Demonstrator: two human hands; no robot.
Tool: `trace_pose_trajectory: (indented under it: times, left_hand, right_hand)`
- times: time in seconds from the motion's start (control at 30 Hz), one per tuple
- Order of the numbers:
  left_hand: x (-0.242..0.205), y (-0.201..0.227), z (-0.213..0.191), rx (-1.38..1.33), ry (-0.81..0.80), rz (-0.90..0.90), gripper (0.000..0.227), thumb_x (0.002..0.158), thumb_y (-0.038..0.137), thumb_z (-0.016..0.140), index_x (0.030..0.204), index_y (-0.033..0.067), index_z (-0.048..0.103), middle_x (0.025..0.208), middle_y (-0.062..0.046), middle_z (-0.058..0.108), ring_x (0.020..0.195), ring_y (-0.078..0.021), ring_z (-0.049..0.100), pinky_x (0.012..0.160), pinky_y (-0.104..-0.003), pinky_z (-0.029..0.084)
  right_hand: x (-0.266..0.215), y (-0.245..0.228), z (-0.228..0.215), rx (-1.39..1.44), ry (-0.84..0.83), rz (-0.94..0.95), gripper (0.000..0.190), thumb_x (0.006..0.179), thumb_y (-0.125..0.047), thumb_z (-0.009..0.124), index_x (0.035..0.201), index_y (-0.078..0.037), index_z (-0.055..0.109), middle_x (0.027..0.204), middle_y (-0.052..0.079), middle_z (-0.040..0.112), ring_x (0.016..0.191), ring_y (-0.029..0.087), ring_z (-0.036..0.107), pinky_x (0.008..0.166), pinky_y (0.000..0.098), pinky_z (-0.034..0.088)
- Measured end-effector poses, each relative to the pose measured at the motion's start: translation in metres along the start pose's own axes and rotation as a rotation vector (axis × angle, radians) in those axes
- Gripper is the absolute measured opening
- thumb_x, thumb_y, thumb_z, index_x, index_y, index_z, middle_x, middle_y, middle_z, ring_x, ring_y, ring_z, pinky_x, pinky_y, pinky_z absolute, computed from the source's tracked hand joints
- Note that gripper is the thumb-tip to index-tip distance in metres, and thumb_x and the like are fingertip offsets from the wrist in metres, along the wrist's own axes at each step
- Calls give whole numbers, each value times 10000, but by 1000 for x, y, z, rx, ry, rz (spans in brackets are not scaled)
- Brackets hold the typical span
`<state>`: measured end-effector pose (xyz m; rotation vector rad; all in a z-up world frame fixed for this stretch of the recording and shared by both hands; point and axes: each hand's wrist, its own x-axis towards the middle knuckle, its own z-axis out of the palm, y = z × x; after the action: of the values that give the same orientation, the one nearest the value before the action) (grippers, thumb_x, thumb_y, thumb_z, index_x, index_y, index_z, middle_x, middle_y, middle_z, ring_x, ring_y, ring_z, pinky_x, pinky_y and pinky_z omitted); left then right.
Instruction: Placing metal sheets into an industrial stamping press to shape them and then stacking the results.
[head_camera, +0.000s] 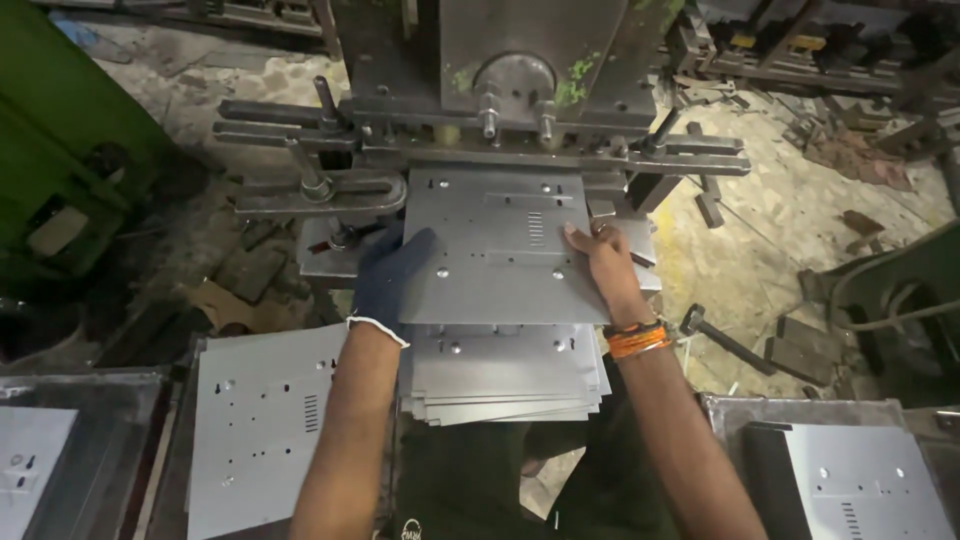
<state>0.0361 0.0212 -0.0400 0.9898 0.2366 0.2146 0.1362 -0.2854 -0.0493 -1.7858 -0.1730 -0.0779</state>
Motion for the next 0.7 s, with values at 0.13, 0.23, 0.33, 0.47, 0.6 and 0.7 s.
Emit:
trace_pose_trajectory:
  times: [0.13,0.23,0.33,0.47,0.6,0.7]
  left_hand:
    - [3,-4,-5,87,46,-6,226,876,128,768,1083,38,762,938,-18,747,811,-124,669,732,-284,526]
    - [6,-8,-10,157,53,38,291,880,136,758,1159,53,747,1007,-20,744,863,-120,660,772,-281,525]
    - [0,-12,-13,107,-44,43,400,922,161,725,1308,63,686,1140,-69,705,959,-159,648,841,-308,528]
    - [-35,-6,-6,-123,-113,-105,494,989,266,642,1438,67,595,1337,-118,649,1135,-209,638,963,-320,518]
    - [-72,5,2,-509,-278,-195,641,957,463,555,1461,67,522,1435,-160,593,1261,-281,604,1053,-379,497]
    - [-87,7,-4,-503,-350,-195,644,910,425,583,1434,55,531,1372,-160,605,1213,-287,609,1018,-397,507]
  right_hand:
    - [-3,-3,2,27,3,110,410,921,-270,771,728,-39,492,697,-30,426,661,98,385,607,273,357]
    - [-19,-32,16,92,11,116,330,898,-292,769,866,-25,579,723,-41,499,665,88,426,604,275,369]
    - [-38,-66,25,54,51,-32,444,884,-337,769,1097,-31,528,866,-44,617,727,51,557,604,270,504]
    - [-24,-77,10,-541,-22,-99,518,963,-341,821,1131,64,547,895,154,665,745,177,611,689,327,497]
    - [-16,-92,21,-446,-383,122,591,824,-247,824,1276,47,581,1077,210,734,909,231,726,683,320,594]
    - [-25,-104,60,-188,-611,-173,774,763,-192,827,1436,-2,497,1333,201,584,1088,261,651,759,351,634]
